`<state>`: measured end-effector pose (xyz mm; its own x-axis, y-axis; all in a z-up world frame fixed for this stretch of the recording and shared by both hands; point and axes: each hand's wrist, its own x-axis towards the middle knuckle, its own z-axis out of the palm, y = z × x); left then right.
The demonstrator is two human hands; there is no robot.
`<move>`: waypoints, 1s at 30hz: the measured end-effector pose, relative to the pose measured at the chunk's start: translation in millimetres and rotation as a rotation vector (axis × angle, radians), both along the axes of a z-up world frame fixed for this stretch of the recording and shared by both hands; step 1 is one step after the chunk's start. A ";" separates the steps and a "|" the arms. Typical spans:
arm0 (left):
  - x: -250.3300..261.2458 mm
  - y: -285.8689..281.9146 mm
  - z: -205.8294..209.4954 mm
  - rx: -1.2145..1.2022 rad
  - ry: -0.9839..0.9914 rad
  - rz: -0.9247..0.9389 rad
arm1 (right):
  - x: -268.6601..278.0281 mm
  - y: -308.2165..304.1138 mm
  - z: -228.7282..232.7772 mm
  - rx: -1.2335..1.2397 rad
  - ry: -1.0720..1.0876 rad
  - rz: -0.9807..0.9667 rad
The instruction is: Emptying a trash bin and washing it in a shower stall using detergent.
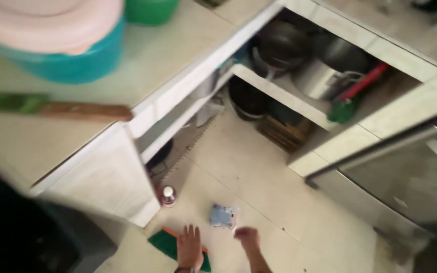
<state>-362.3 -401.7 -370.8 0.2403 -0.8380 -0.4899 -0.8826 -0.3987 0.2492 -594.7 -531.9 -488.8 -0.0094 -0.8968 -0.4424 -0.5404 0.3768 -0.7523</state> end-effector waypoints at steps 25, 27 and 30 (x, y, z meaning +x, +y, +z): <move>-44.6 -67.0 -384.6 -0.346 0.018 -0.377 | -39.3 -55.0 -367.4 0.295 -0.551 -0.761; -30.2 -75.5 -399.6 -0.579 -0.054 -0.343 | -33.4 -75.9 -396.0 -0.059 -0.406 -0.548; -27.1 -82.5 -363.2 -0.271 -0.033 -0.306 | -20.3 -81.1 -376.2 -0.382 -0.380 -0.208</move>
<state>-389.4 -484.2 -734.0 -0.0281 -0.9709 -0.2379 -0.9595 -0.0405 0.2789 -615.0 -613.1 -865.0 -0.1065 -0.9898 -0.0945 -0.1489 0.1099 -0.9827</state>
